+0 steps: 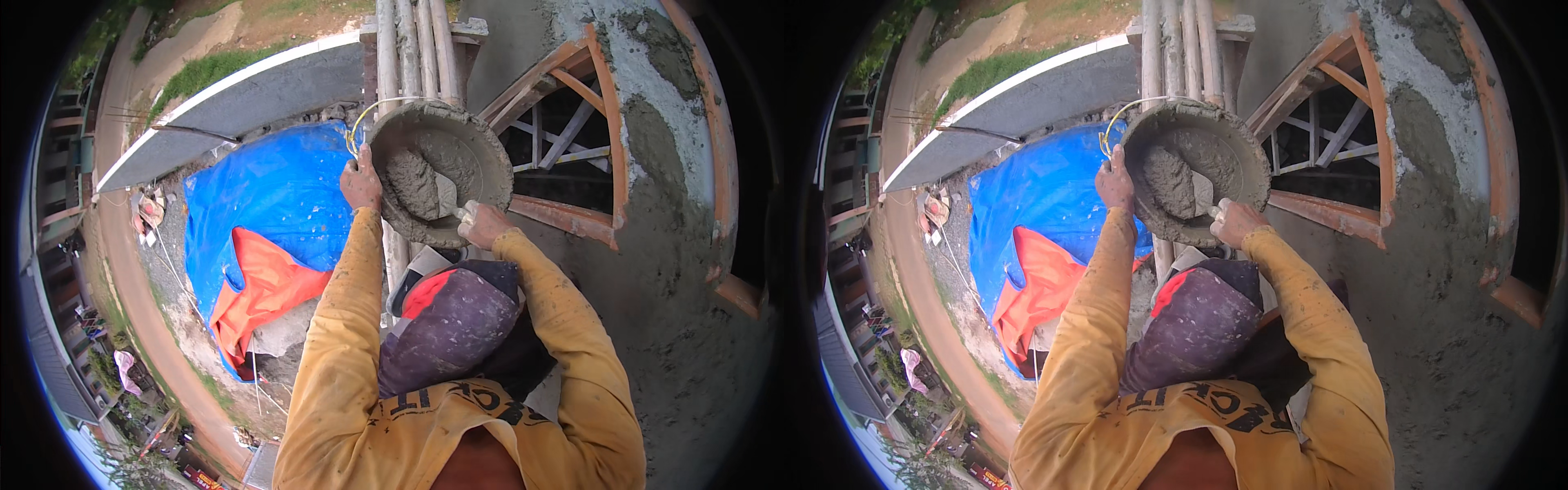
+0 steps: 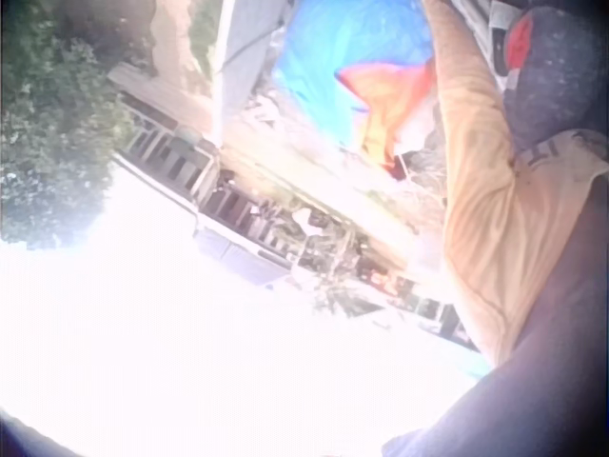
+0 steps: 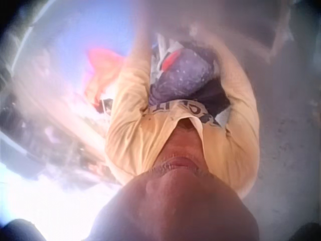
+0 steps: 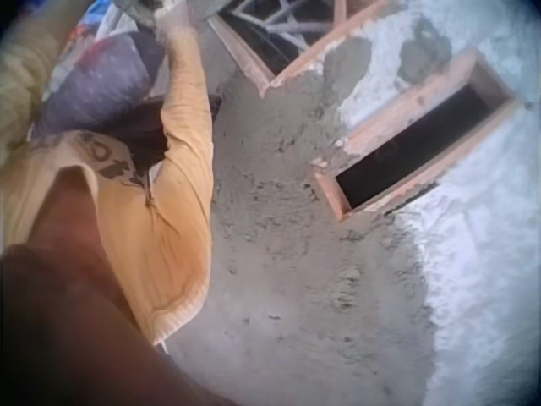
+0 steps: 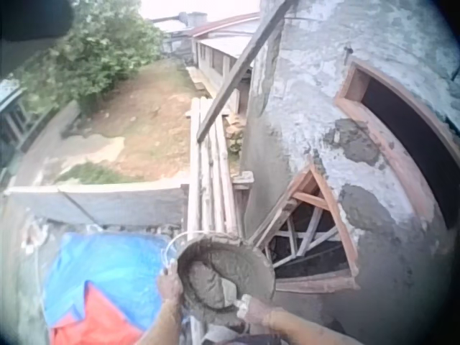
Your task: The person scoops wet cement from a bucket with a trowel and applies it to a wall, smoothing the surface around a window frame. The person repeatedly scoops and spreads the cement to cover the wall area.
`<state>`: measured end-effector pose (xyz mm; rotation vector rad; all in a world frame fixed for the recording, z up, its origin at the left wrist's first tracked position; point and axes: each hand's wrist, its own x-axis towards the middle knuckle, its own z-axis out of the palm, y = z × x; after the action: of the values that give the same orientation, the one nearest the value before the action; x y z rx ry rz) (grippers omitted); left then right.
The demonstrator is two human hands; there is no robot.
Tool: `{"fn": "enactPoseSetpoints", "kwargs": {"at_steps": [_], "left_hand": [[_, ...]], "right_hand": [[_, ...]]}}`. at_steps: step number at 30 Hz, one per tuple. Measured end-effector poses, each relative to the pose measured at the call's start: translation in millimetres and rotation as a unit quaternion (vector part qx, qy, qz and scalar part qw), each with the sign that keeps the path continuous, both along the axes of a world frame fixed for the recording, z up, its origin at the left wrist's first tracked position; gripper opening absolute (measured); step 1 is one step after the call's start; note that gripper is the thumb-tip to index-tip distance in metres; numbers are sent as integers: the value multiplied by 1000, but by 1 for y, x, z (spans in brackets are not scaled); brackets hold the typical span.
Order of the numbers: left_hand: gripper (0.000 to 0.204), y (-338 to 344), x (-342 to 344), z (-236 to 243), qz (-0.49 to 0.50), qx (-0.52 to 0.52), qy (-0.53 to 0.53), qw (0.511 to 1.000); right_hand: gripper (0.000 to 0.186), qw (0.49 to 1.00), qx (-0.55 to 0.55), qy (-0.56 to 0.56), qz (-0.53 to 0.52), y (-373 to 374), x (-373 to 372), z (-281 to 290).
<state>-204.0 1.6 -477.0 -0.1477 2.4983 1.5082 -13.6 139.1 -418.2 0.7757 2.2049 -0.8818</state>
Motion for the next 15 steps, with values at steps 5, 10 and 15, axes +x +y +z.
{"fn": "enactPoseSetpoints", "kwargs": {"at_steps": [5, 10, 15], "left_hand": [[56, 4, 2, -10, 11, 9, 10, 1000], [58, -6, -6, -17, -10, -5, -1, 1000], [58, 13, -7, -17, -23, 10, 47, 999]], "right_hand": [[36, 994, -2, 89, -64, 22, 32, 38], [31, 968, -83, 212, -109, 54, 18, 129], [26, 805, -253, 370, -390, 137, 43, 163]]}}
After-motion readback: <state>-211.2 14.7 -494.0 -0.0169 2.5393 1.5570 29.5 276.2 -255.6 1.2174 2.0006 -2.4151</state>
